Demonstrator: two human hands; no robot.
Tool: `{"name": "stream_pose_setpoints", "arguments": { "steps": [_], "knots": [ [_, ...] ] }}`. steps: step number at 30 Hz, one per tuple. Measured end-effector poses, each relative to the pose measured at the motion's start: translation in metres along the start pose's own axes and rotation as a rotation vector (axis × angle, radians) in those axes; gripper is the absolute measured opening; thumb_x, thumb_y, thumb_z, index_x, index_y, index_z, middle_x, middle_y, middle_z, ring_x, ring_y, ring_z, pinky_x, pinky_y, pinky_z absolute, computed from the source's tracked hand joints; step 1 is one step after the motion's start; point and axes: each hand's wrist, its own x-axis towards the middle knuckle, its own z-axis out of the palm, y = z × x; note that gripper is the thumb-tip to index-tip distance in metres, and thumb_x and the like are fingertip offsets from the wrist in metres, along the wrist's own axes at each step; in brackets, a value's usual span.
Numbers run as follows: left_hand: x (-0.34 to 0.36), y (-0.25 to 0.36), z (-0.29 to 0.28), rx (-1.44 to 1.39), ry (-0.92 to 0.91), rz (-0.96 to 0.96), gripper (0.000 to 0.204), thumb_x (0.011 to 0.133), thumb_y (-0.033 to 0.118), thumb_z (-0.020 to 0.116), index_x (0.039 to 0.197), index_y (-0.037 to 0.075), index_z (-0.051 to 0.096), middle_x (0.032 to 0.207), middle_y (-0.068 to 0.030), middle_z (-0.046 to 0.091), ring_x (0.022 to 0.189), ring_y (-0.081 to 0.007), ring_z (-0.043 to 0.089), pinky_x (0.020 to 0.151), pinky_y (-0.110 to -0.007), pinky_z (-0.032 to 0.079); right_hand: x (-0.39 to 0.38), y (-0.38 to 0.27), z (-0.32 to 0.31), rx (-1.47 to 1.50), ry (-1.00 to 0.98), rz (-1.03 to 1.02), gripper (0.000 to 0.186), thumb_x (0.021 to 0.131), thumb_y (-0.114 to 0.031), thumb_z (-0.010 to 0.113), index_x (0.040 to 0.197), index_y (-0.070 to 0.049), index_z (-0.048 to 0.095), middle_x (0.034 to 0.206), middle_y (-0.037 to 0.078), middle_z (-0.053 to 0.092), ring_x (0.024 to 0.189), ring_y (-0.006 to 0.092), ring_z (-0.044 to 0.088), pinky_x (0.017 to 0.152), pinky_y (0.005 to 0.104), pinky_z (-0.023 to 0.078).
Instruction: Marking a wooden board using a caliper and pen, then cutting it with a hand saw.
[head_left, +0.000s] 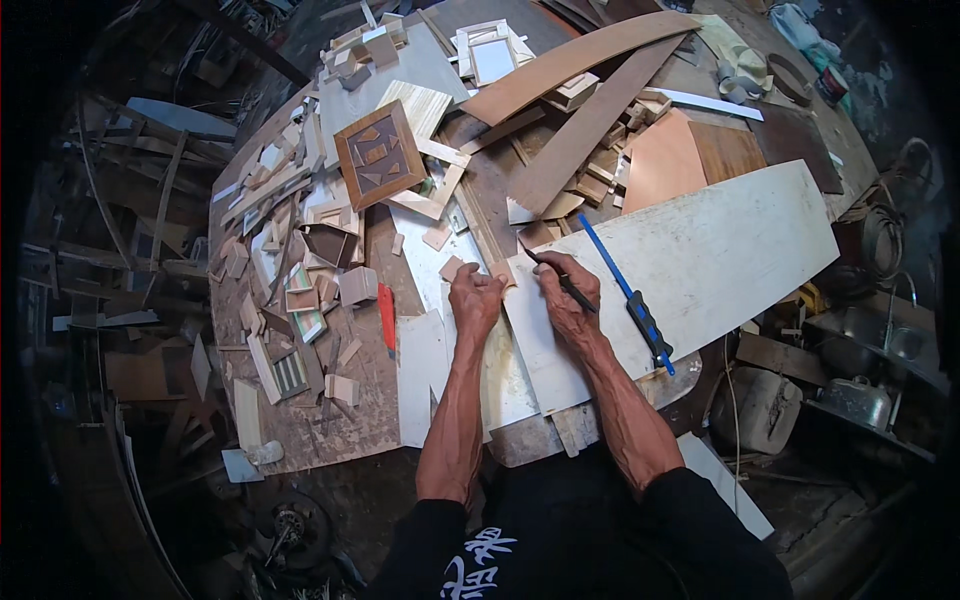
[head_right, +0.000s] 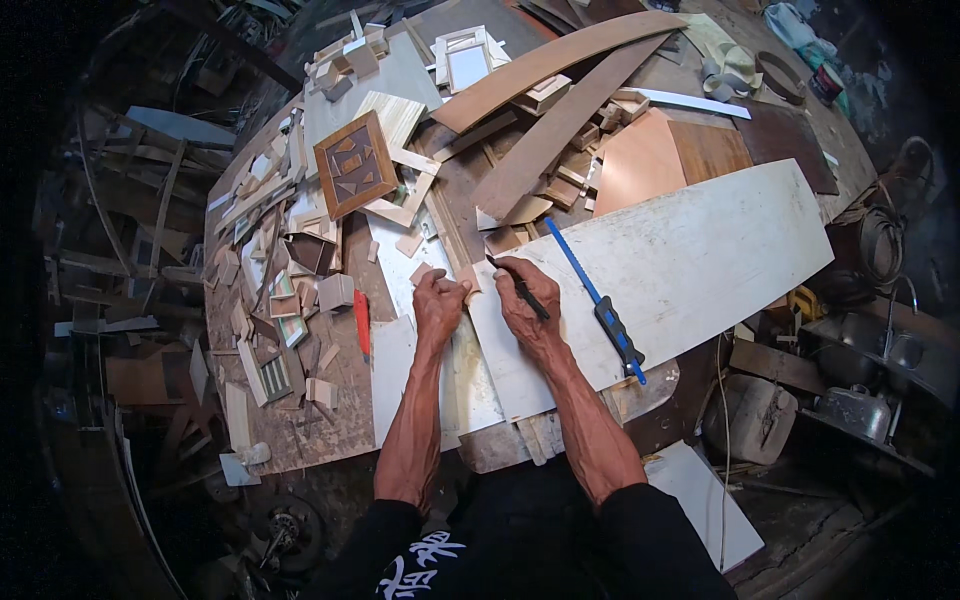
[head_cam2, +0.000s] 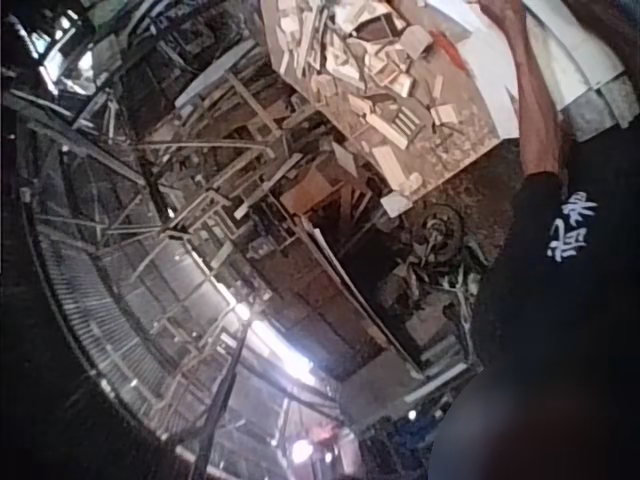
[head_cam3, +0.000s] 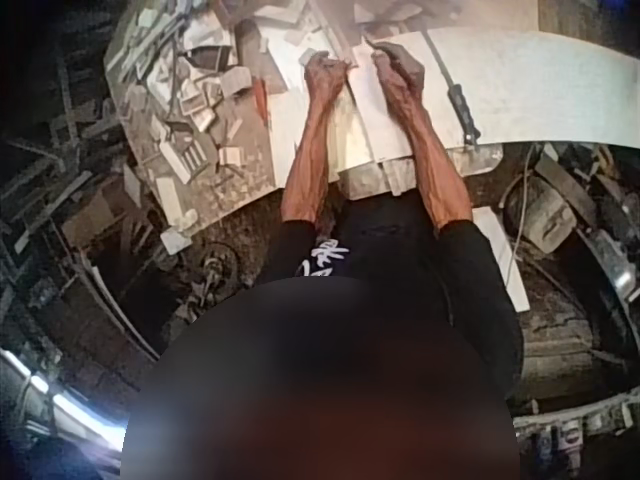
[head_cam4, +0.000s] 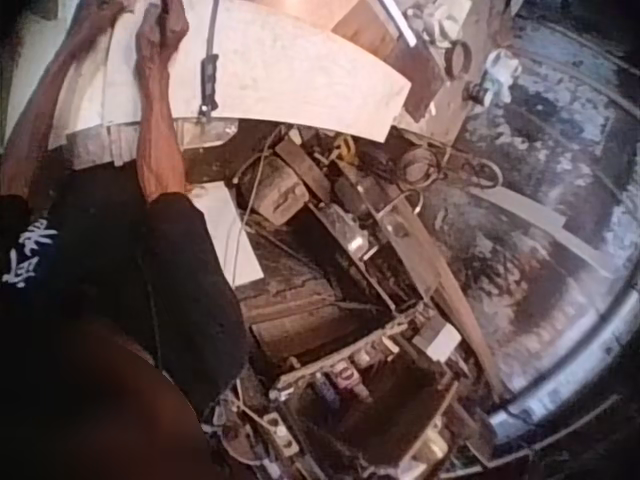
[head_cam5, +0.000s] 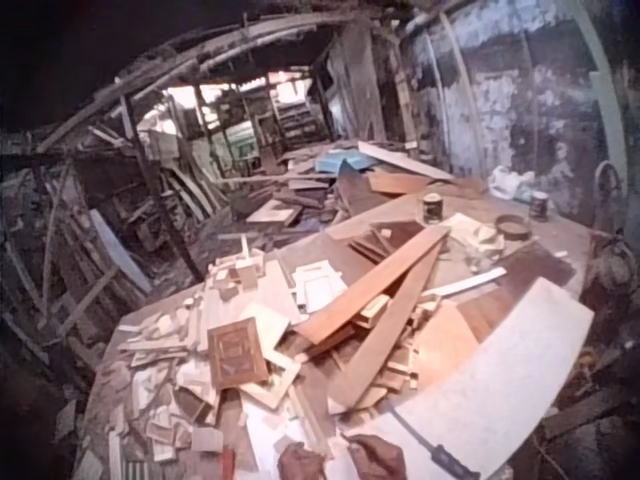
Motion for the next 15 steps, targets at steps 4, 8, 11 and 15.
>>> {"name": "stream_pose_setpoints", "arguments": {
  "steps": [4,8,11,15],
  "knots": [
    [-0.007,-0.002,-0.008,-0.375,-0.087,-0.245,0.047,0.076,0.012,0.074,0.110,-0.011,0.052,0.080,-0.0098,0.067,0.067,-0.0156,0.061,0.062,-0.026,0.048,-0.021,-0.003,-0.023,0.122,0.092,0.110,0.017,0.085,-0.009,0.058,0.096,0.001,0.065,0.081,0.009,0.067,0.069,0.0130,0.059,0.063,0.0248,0.047],
    [-0.030,-0.016,-0.032,-0.506,-0.258,-0.348,0.036,0.081,0.008,0.070,0.110,-0.005,0.054,0.080,-0.0048,0.064,0.063,-0.0089,0.057,0.056,-0.021,0.046,-0.051,-0.013,-0.054,0.113,0.129,0.167,0.019,0.088,-0.010,0.055,0.102,0.000,0.064,0.082,0.006,0.067,0.067,0.0083,0.055,0.060,0.0227,0.044],
    [-0.071,-0.010,-0.030,-0.506,-0.251,-0.363,0.027,0.082,0.007,0.069,0.106,-0.002,0.059,0.080,-0.0033,0.065,0.064,-0.0076,0.057,0.056,-0.021,0.046,-0.075,-0.016,-0.075,0.058,0.104,0.108,0.019,0.089,-0.009,0.053,0.103,0.000,0.063,0.085,0.005,0.066,0.065,0.0080,0.053,0.059,0.0221,0.044],
    [-0.100,-0.010,-0.026,-0.455,-0.249,-0.350,0.023,0.081,0.004,0.068,0.102,-0.003,0.061,0.080,-0.0027,0.065,0.066,-0.0066,0.056,0.058,-0.020,0.045,-0.100,-0.020,-0.079,0.103,0.025,0.160,0.019,0.089,-0.009,0.053,0.103,0.000,0.063,0.085,0.006,0.066,0.065,0.0083,0.053,0.059,0.0225,0.044]
  ]
}}
